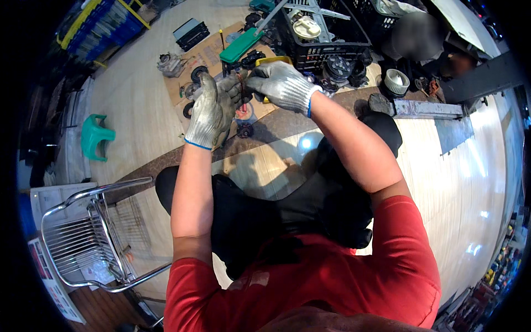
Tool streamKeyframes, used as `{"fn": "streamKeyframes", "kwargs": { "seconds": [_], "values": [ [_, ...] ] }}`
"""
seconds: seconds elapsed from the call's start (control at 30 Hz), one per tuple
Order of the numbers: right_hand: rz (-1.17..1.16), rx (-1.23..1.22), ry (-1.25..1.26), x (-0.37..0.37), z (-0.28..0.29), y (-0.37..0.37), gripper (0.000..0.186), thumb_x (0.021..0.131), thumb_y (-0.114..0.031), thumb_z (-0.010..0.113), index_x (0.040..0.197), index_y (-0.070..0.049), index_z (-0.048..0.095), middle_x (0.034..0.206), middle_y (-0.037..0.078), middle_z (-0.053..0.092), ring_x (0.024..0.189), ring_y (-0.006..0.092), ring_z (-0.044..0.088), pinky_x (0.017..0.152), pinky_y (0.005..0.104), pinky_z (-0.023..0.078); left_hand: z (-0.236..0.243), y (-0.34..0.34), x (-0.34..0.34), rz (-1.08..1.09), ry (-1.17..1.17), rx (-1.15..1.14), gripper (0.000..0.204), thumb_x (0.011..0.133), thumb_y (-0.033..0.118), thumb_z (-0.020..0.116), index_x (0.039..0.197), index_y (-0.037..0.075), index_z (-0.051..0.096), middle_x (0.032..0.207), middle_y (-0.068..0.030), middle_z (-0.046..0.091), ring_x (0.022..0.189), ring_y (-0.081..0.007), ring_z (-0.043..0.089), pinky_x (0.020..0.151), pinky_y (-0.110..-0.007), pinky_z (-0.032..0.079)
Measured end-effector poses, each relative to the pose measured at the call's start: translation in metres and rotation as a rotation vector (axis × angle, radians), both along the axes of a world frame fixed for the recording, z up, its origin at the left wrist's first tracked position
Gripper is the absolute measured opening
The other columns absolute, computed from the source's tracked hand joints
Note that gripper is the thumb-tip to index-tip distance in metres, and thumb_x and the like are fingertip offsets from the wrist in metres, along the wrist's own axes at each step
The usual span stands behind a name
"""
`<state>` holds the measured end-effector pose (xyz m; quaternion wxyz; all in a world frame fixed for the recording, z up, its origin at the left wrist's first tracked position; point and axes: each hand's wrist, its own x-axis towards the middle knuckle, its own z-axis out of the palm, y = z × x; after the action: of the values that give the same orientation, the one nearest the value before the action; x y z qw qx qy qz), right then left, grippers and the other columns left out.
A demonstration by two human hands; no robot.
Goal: The person, wearing gloves, works on an alternator by hand, picking up and placing small copper components into the assembly while sitting on the floor.
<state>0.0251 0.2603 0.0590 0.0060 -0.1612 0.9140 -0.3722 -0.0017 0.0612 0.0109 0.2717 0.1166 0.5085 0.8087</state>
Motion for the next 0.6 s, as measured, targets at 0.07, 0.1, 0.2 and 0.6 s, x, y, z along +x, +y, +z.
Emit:
{"fn": "streamKeyframes", "kwargs": {
  "seconds": [0.07, 0.1, 0.2, 0.6],
  "values": [
    [0.022, -0.118, -0.024, -0.001, -0.014, -0.005, 0.029, 0.091, -0.028, 0.054, 0.095, -0.002, 0.068, 0.096, 0.024, 0.066, 0.092, 0.0418, 0.063, 0.080, 0.0467, 0.050, 0.010, 0.007, 0.001, 0.095, -0.044, 0.108, 0.106, 0.089, 0.078, 0.028, 0.143, -0.013, 0.032, 0.141, -0.0272, 0.047, 0.132, -0.0363, 0.046, 0.114, -0.046, 0.033],
    [0.068, -0.107, 0.097, -0.002, -0.021, -0.009, 0.025, 0.090, -0.024, 0.055, 0.096, -0.003, 0.068, 0.095, 0.023, 0.066, 0.091, 0.0410, 0.063, 0.080, 0.0462, 0.050, 0.011, 0.006, -0.001, 0.135, -0.070, 0.167, 0.108, 0.087, 0.079, 0.032, 0.144, -0.012, 0.030, 0.144, -0.0287, 0.042, 0.133, -0.0387, 0.044, 0.114, -0.048, 0.033],
    [0.065, -0.183, -0.067, 0.002, -0.026, -0.015, 0.021, 0.086, -0.018, 0.061, 0.100, -0.005, 0.069, 0.085, 0.015, 0.066, 0.079, 0.0287, 0.063, 0.069, 0.0407, 0.049, 0.012, 0.004, -0.005, 0.252, -0.154, 0.346, 0.112, 0.082, 0.078, 0.043, 0.147, -0.010, 0.024, 0.148, -0.0319, 0.035, 0.137, -0.0449, 0.038, 0.116, -0.054, 0.030],
    [-0.010, -0.416, -0.397, -0.002, -0.036, -0.022, 0.029, 0.093, -0.030, 0.060, 0.094, -0.004, 0.071, 0.068, 0.001, 0.060, 0.058, 0.0077, 0.051, 0.054, 0.0262, 0.041, 0.017, -0.006, -0.001, 0.211, -0.133, 0.537, 0.110, 0.079, 0.071, 0.060, 0.146, -0.010, 0.027, 0.147, -0.0302, 0.037, 0.137, -0.0448, 0.037, 0.117, -0.056, 0.029]
  ]
}}
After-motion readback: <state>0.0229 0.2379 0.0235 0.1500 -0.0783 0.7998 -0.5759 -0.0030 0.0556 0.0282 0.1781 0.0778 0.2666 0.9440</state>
